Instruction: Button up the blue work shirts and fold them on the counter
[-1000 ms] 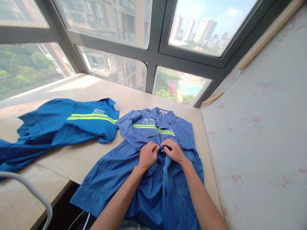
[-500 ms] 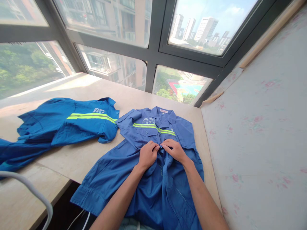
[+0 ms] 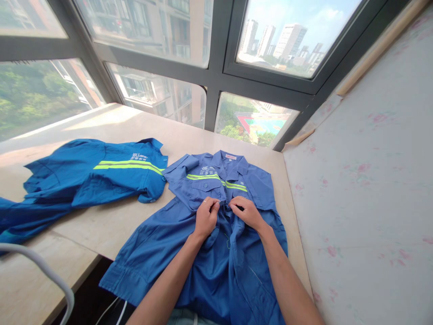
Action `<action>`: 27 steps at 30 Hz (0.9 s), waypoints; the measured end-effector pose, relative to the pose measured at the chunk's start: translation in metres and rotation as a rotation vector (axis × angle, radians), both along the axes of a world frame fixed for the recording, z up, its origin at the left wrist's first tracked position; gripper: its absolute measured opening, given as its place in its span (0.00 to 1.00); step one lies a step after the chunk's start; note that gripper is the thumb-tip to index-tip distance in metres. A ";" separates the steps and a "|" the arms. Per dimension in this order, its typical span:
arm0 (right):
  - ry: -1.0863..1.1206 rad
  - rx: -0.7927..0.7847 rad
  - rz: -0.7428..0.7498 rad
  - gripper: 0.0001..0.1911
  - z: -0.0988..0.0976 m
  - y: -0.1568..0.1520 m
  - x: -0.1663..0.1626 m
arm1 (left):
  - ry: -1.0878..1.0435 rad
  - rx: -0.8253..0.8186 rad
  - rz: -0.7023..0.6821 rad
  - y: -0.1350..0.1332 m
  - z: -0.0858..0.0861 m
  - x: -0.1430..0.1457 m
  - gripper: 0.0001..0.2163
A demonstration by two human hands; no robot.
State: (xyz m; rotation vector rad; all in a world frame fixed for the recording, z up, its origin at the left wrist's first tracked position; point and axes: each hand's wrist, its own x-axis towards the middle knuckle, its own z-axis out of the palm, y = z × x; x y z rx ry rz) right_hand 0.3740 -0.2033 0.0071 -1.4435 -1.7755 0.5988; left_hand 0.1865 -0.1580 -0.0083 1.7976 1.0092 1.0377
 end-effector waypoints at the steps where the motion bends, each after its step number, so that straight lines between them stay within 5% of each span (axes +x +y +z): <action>1: 0.007 -0.006 0.000 0.11 0.002 -0.001 0.001 | -0.047 -0.025 0.040 0.000 0.001 -0.001 0.09; 8: 0.028 -0.071 -0.026 0.09 0.029 -0.010 0.023 | -0.335 -0.197 0.294 0.004 0.004 -0.007 0.11; 12: -0.075 -0.191 -0.033 0.11 0.040 -0.019 0.034 | -0.376 -0.246 0.322 0.005 0.006 -0.007 0.11; 19: -0.071 0.018 -0.200 0.10 0.048 -0.008 0.001 | -0.218 -0.077 0.023 0.001 0.006 -0.007 0.10; 24: -0.219 0.071 -0.293 0.18 0.027 0.017 -0.031 | -0.157 -0.032 -0.186 -0.004 0.006 -0.009 0.13; 27: -0.275 -0.017 -0.353 0.11 0.010 0.027 -0.034 | -0.137 -0.012 -0.237 -0.007 0.008 -0.010 0.14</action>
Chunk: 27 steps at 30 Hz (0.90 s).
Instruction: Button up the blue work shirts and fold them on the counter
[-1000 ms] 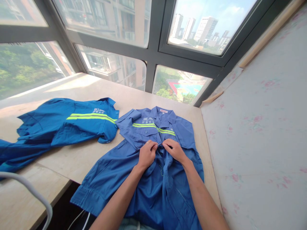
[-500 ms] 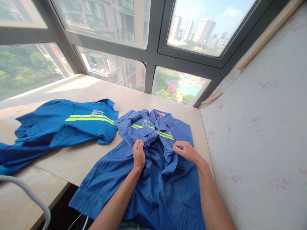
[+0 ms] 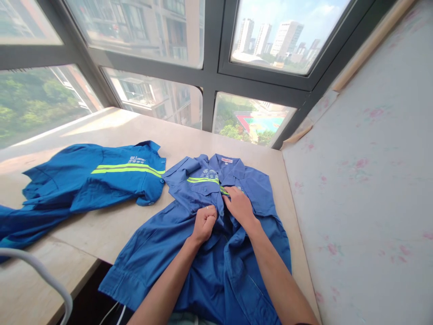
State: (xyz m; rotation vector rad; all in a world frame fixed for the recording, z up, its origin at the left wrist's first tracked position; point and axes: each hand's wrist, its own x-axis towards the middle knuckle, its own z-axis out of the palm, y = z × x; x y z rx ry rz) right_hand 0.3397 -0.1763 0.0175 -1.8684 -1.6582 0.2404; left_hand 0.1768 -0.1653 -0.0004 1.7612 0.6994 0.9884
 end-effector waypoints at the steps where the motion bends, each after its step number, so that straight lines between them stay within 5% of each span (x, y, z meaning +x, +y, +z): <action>1: 0.005 -0.014 -0.011 0.09 -0.003 0.001 0.001 | 0.006 0.009 0.020 -0.001 0.000 0.000 0.14; 9: 0.281 0.036 0.125 0.08 0.016 -0.005 0.014 | -0.048 0.310 0.393 -0.006 0.001 0.000 0.07; 15: 0.424 0.019 0.375 0.06 0.039 -0.011 0.005 | 0.128 0.587 0.492 -0.011 0.001 0.000 0.22; 19: 0.478 -0.007 0.446 0.07 0.049 -0.015 0.003 | 0.252 0.601 0.459 -0.008 0.000 0.001 0.19; 27: 0.679 -0.060 0.439 0.08 0.045 -0.018 0.017 | 0.084 0.365 0.495 -0.007 -0.009 -0.013 0.16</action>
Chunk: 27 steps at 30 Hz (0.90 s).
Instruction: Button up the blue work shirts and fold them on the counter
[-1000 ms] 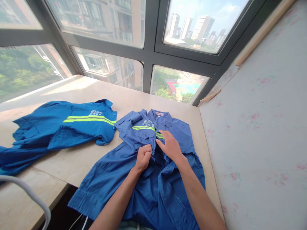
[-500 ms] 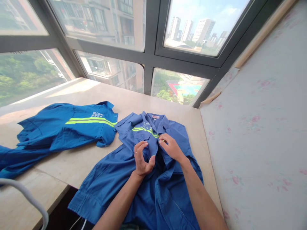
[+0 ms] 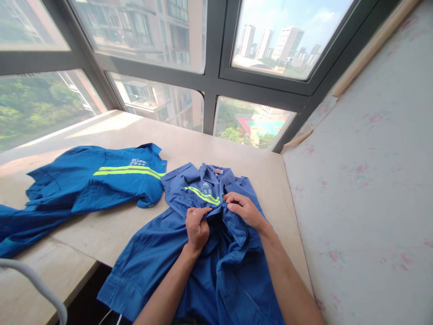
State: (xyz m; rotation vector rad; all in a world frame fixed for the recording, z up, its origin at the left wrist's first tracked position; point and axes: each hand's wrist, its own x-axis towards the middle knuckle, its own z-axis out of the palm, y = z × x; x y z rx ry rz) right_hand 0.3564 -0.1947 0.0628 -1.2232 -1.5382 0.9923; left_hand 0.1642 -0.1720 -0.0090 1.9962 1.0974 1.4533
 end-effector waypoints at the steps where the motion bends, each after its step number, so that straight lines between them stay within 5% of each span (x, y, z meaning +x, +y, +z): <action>1: 0.017 -0.015 0.008 0.09 -0.002 0.000 0.001 | -0.012 -0.019 -0.034 0.000 0.000 -0.002 0.15; 5: 0.044 -0.070 0.030 0.09 -0.010 0.003 0.003 | 0.026 -0.067 -0.106 -0.001 0.005 0.000 0.14; 12: 0.032 -0.119 0.072 0.07 -0.018 0.004 0.003 | 0.172 0.100 0.129 -0.004 0.012 0.014 0.08; 17: -0.022 -0.111 0.067 0.05 -0.016 0.003 0.000 | 0.305 0.184 -0.013 -0.006 0.014 0.014 0.21; 27: -0.194 -0.117 -0.002 0.03 -0.020 0.005 0.007 | 0.302 0.029 -0.060 0.000 0.011 0.018 0.11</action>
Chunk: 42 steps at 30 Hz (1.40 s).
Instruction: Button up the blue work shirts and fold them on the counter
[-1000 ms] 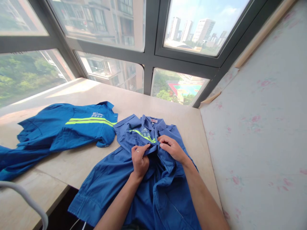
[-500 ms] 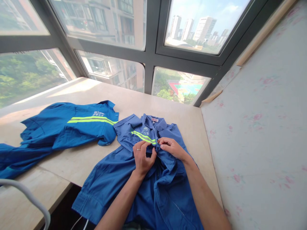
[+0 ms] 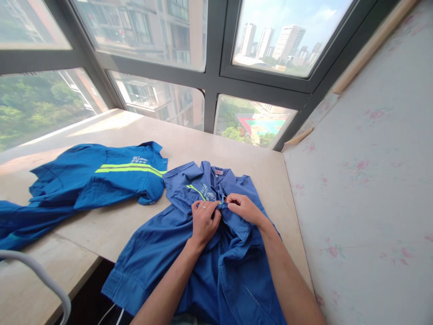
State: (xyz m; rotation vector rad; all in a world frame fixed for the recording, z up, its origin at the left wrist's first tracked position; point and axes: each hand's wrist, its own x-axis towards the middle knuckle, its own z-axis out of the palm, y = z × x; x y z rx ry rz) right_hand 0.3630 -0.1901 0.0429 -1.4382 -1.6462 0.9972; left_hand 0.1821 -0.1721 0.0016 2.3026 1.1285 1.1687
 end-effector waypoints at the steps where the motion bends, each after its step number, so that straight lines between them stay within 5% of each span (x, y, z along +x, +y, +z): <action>1: -0.028 0.005 -0.012 0.04 0.000 0.000 0.000 | 0.004 0.002 -0.001 0.000 0.000 0.000 0.12; 14: -0.338 0.034 -0.221 0.14 0.012 -0.010 -0.025 | -0.042 -0.009 0.069 0.003 -0.008 -0.001 0.07; 29: -0.646 0.000 -0.235 0.10 0.021 -0.006 -0.032 | -0.066 -0.011 0.050 0.003 -0.004 0.001 0.05; 42: -0.597 0.042 -0.232 0.10 0.009 -0.003 -0.027 | -0.068 -0.142 0.013 0.007 0.000 -0.001 0.05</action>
